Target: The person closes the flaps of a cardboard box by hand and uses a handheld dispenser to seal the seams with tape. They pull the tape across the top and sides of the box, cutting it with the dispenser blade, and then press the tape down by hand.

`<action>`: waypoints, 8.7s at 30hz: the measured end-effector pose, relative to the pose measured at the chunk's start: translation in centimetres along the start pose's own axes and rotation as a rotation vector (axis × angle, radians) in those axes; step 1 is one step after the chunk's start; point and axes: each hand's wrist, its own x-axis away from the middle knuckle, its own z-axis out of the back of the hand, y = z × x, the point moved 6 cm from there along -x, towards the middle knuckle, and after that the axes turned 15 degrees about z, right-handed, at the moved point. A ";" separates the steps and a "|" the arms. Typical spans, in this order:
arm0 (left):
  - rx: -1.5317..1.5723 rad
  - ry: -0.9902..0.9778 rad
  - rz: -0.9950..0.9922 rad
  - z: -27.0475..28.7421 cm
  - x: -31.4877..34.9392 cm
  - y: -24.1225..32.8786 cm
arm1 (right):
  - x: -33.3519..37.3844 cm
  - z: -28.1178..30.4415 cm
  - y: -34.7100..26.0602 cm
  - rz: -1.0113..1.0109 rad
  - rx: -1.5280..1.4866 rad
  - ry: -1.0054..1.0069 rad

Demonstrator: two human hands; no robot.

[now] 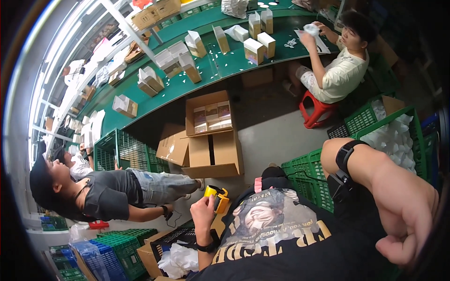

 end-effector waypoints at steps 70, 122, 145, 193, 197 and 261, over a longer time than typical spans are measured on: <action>0.098 0.005 0.127 -2.2 -2.5 -4.9 | 29.7 7.0 21.0 -1.445 0.780 -0.421; 0.458 -0.418 0.832 -23.7 -37.4 -22.1 | 86.7 10.1 25.7 -2.377 0.114 0.542; 0.128 -0.274 0.455 -14.8 -35.1 -21.6 | 70.4 12.7 38.9 -1.874 0.581 -0.695; 0.850 -0.619 0.912 -20.5 -42.1 -25.5 | 89.3 11.8 32.7 -1.611 0.700 -0.847; 0.921 -0.573 0.938 -20.6 -43.6 -26.8 | 88.0 11.9 32.9 -1.516 0.769 -0.625; 0.924 -0.280 0.305 15.0 -24.5 3.0 | 37.9 8.9 42.7 -1.244 -0.141 -0.592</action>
